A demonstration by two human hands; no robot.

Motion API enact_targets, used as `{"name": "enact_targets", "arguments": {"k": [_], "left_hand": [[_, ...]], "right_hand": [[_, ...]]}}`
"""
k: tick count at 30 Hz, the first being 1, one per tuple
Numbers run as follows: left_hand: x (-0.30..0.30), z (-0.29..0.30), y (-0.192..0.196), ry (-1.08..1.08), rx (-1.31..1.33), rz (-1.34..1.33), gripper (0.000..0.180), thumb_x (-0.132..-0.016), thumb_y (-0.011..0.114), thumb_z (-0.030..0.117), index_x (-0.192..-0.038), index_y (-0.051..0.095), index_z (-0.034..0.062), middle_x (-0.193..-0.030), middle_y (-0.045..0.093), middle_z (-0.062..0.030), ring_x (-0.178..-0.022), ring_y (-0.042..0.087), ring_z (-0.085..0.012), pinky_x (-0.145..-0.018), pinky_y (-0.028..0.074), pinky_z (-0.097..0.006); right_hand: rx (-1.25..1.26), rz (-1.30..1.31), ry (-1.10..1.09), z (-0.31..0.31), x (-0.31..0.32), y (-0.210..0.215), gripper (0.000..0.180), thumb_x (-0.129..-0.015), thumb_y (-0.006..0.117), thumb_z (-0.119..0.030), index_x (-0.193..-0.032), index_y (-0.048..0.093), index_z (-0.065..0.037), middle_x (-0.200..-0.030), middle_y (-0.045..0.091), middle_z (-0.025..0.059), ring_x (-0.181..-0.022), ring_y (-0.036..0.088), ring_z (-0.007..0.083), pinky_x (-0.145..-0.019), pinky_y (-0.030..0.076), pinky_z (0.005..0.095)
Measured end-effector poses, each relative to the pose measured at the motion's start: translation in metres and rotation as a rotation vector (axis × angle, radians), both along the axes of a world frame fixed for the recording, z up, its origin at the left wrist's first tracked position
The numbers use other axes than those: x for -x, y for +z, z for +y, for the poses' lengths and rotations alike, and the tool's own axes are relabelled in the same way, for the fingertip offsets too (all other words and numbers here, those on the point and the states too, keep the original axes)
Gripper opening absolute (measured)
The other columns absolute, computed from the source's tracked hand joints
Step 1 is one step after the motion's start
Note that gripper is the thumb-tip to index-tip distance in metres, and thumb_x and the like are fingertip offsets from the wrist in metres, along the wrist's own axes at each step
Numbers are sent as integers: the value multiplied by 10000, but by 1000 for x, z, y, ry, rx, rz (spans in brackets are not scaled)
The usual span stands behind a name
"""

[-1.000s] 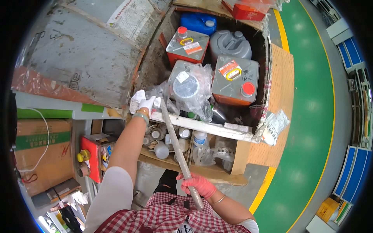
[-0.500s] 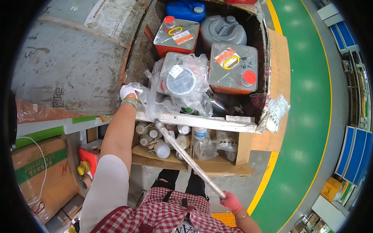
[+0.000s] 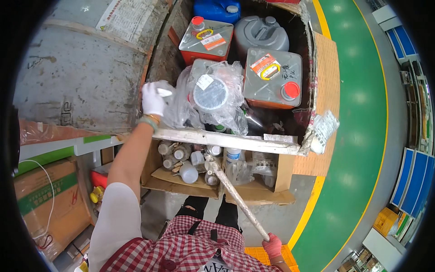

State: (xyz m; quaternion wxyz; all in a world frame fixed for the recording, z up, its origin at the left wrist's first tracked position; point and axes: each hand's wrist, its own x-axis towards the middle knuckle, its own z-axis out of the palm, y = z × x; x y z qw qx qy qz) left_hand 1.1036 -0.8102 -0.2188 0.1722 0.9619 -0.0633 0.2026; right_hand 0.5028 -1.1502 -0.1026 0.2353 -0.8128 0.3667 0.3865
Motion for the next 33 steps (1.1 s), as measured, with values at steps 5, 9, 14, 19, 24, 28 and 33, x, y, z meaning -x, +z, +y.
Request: {"name": "enact_targets", "arguments": {"k": [5, 9, 14, 19, 24, 28, 33], "left_hand": [[29, -22, -13, -446, -295, 661, 397, -795, 513, 223, -1153, 548, 53, -1183, 517, -208, -1121, 471, -353, -968, 360, -420], [25, -6, -91, -590, -595, 1411, 479, -838, 437, 368, -1226, 528, 102, -1256, 500, -179, -1178, 456, -335, -977, 370, -391], [13, -33, -134, -451, -492, 1245, 476, -833, 445, 355, -1214, 540, 87, -1272, 495, -153, -1158, 487, -314, -984, 372, -384], [-9, -16, -126, -435, -630, 829, 276, -849, 483, 214, -1019, 635, 57, -954, 660, -102, -854, 637, -255, -725, 504, -370], [11, -44, -41, 91, 1370, 1012, 284, -887, 527, 291, -1051, 567, 62, -970, 614, -71, -830, 587, -179, -669, 473, -281], [16, -71, -12, 160, 1672, 1303, 370, -871, 555, 389, -1103, 544, 101, -1046, 592, -58, -937, 551, -204, -777, 419, -366], [21, -80, -19, 194, 1686, 1205, 309, -862, 579, 359, -1103, 555, 168, -1027, 601, -20, -932, 543, -186, -787, 372, -343]], "right_hand": [[173, -336, 37, -1, 41, 4, 123, -625, 594, -61, -747, 583, -76, -703, 576, 162, -676, 565, 375, -595, 465, 435], [232, -471, -17, 10, 13, 13, 130, -622, 596, -30, -743, 581, -76, -694, 572, 152, -654, 564, 362, -573, 460, 429], [156, -608, -302, 42, -61, -25, 121, -657, 623, -42, -765, 569, -57, -703, 574, 158, -650, 565, 352, -577, 457, 399], [-63, -822, -542, 48, -191, -43, 156, -766, 678, -146, -793, 569, -38, -695, 573, 81, -621, 521, 140, -580, 443, 306], [-329, -965, -692, 50, -355, -39, 176, -782, 670, -157, -885, 598, -34, -713, 557, 30, -649, 475, 91, -616, 431, 259], [-324, -1093, -521, 51, -449, -68, 358, -755, 688, -206, -1036, 580, -12, -847, 592, 88, -732, 543, 176, -692, 442, 302], [-185, -1009, -298, 67, -505, -78, 350, -740, 701, -265, -979, 584, -38, -931, 583, 151, -798, 568, 301, -722, 444, 370]]}}
